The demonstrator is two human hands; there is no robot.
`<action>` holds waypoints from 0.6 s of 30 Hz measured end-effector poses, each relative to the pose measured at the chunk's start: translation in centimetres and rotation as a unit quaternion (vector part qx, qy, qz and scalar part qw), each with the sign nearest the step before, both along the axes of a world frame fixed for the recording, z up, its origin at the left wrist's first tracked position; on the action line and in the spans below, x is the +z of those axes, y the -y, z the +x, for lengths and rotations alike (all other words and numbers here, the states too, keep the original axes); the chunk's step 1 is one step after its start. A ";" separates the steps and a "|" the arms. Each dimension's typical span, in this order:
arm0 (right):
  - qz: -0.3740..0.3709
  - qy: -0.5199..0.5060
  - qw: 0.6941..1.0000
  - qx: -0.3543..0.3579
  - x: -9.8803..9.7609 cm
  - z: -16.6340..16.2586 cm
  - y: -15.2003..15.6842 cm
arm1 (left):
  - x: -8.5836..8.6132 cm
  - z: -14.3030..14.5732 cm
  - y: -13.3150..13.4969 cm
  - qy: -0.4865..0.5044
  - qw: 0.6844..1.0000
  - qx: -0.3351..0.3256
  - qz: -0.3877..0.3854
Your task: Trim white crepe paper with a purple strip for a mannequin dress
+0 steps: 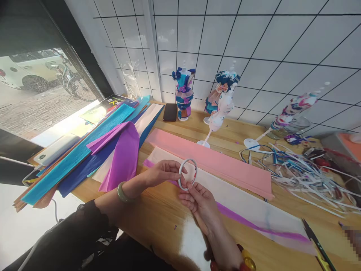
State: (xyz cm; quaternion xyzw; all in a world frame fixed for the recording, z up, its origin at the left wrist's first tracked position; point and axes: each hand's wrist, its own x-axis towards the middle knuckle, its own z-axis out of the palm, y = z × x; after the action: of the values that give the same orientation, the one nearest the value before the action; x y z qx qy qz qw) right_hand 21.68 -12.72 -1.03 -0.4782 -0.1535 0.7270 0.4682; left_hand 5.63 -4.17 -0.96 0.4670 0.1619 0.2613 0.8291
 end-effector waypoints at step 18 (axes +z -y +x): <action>0.021 -0.034 0.999 -0.024 -0.6 0.0 0.0 | -0.4 1.1 0.4 -0.082 0.994 -0.020 0.068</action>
State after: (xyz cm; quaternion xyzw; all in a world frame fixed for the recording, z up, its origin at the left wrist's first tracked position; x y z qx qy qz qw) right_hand 21.64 -12.72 -1.59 -0.4471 -0.1413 0.7277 0.5006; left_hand 6.70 -4.57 -1.34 0.5457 0.2017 0.2155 0.7843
